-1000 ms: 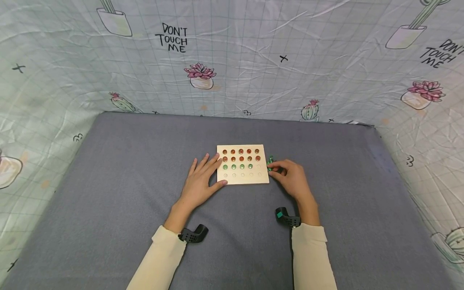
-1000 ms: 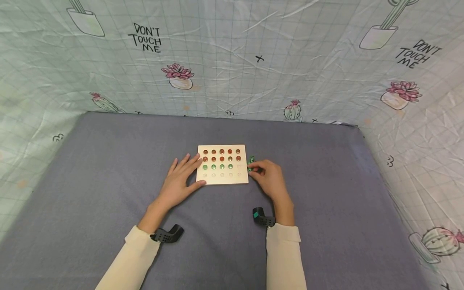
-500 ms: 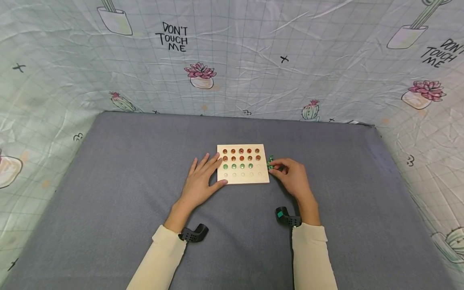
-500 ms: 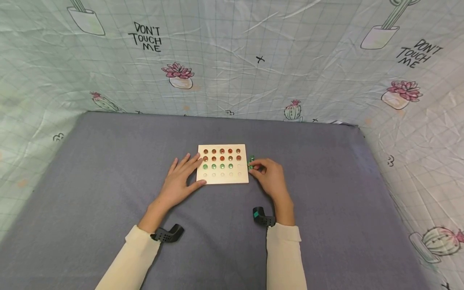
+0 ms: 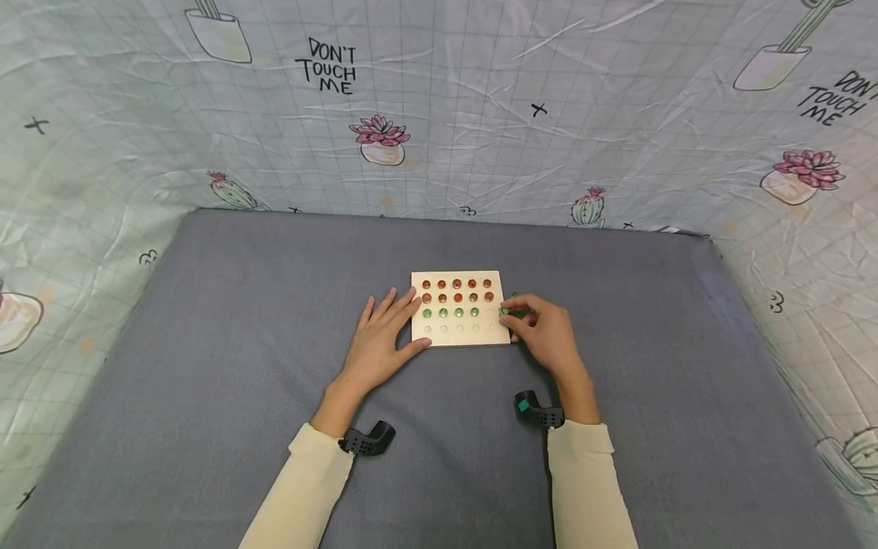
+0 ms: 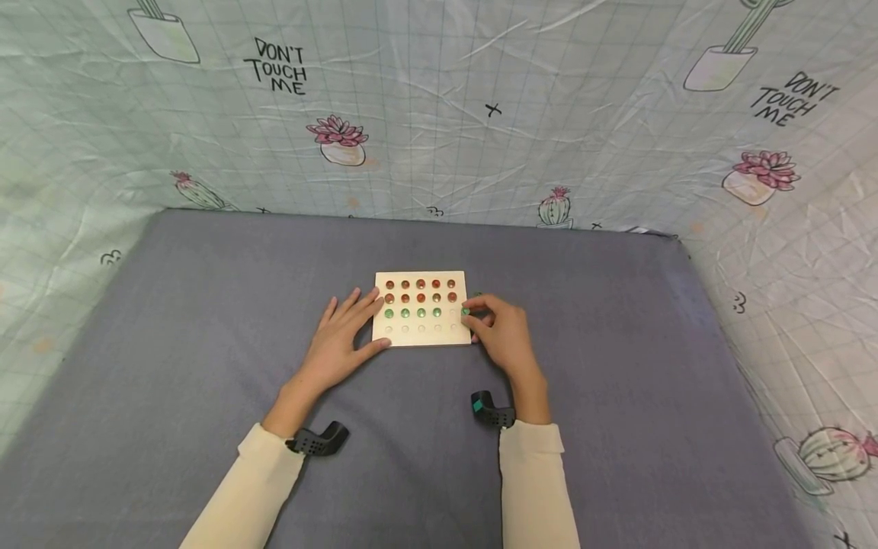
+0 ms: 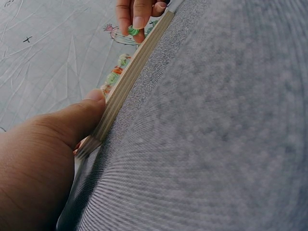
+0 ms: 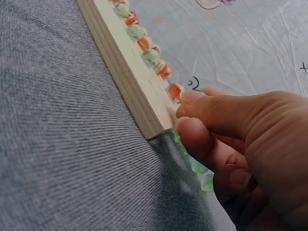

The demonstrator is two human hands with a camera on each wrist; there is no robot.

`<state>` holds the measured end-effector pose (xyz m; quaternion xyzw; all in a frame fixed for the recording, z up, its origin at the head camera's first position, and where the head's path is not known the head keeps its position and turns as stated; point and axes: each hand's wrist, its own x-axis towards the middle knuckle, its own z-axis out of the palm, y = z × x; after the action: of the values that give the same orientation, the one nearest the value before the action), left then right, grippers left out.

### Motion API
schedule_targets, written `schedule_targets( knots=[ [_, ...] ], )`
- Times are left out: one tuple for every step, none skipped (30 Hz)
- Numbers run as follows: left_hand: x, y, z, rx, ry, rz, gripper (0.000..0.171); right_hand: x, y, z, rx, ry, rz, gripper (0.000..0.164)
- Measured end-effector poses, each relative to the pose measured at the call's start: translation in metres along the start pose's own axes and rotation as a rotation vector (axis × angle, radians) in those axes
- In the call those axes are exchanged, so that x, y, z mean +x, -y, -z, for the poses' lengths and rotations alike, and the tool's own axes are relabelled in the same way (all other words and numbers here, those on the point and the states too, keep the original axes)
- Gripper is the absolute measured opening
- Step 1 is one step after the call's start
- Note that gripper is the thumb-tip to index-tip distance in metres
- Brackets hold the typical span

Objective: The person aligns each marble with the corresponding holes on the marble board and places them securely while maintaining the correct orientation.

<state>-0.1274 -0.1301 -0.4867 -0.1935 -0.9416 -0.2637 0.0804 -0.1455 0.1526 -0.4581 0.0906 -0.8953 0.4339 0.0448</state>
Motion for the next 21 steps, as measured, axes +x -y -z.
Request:
schedule_targets(
  knots=[
    [0.0, 0.0, 0.0, 0.0, -0.001, -0.001, 0.073, 0.0, 0.0, 0.0, 0.0, -0.003, 0.001, 0.021],
    [0.0, 0.0, 0.0, -0.001, -0.001, -0.002, 0.073, 0.0, 0.0, -0.001, -0.003, -0.006, 0.005, 0.021],
    [0.0, 0.0, 0.0, 0.0, -0.002, -0.002, 0.072, 0.0, 0.0, -0.001, -0.004, -0.009, 0.005, 0.021],
    [0.0, 0.0, 0.001, -0.002, -0.003, -0.003, 0.072, 0.0, 0.0, -0.002, -0.006, -0.012, 0.006, 0.021],
    [0.0, 0.0, 0.001, -0.001, -0.001, -0.003, 0.072, 0.001, 0.0, -0.003, -0.007, -0.015, 0.007, 0.02],
    [0.0, 0.0, 0.001, 0.0, 0.001, -0.002, 0.072, 0.001, 0.0, -0.003, -0.009, -0.017, 0.008, 0.02],
    [0.0, 0.0, 0.0, 0.0, 0.004, -0.001, 0.072, 0.001, -0.001, -0.004, -0.011, -0.018, 0.013, 0.02],
    [0.0, 0.0, 0.0, 0.001, 0.007, 0.001, 0.072, 0.001, -0.001, -0.005, -0.013, -0.02, 0.017, 0.02],
    [-0.001, 0.0, 0.0, 0.001, 0.01, 0.003, 0.072, 0.001, -0.001, -0.006, -0.016, -0.023, 0.023, 0.019],
    [-0.001, 0.0, -0.001, 0.001, 0.012, 0.004, 0.072, 0.001, -0.002, -0.007, -0.018, -0.025, 0.031, 0.019],
    [-0.001, 0.0, -0.001, 0.0, 0.014, 0.005, 0.072, 0.0, -0.002, -0.008, -0.018, -0.027, 0.037, 0.019],
    [-0.001, 0.0, -0.001, -0.001, 0.015, 0.006, 0.072, 0.0, -0.002, -0.008, -0.018, -0.031, 0.046, 0.019],
    [-0.001, 0.001, -0.001, -0.002, 0.015, 0.005, 0.072, 0.0, -0.002, -0.009, -0.017, -0.033, 0.055, 0.019],
    [-0.001, 0.001, -0.002, -0.002, 0.014, 0.005, 0.072, 0.0, -0.002, -0.01, -0.015, -0.036, 0.063, 0.018],
    [-0.001, 0.001, -0.002, -0.003, 0.013, 0.003, 0.072, 0.0, -0.002, -0.011, -0.015, -0.039, 0.071, 0.018],
    [-0.001, 0.001, -0.001, -0.002, 0.01, 0.002, 0.072, 0.001, -0.002, -0.012, -0.013, -0.042, 0.075, 0.018],
    [-0.001, 0.001, -0.001, -0.001, 0.009, 0.001, 0.072, 0.001, -0.002, -0.013, -0.011, -0.044, 0.08, 0.018],
    [-0.001, 0.001, -0.001, -0.001, 0.006, 0.0, 0.072, 0.001, -0.002, -0.014, -0.011, -0.045, 0.086, 0.017],
    [-0.001, 0.0, 0.0, 0.0, 0.004, -0.001, 0.072, 0.001, -0.002, -0.014, -0.012, -0.045, 0.089, 0.017],
    [-0.001, 0.0, 0.0, 0.001, 0.003, -0.001, 0.072, 0.002, -0.001, -0.015, -0.015, -0.047, 0.091, 0.017],
    [-0.001, 0.0, 0.0, 0.001, 0.002, -0.002, 0.072, 0.002, -0.002, -0.016, -0.018, -0.048, 0.09, 0.017]
  ],
)
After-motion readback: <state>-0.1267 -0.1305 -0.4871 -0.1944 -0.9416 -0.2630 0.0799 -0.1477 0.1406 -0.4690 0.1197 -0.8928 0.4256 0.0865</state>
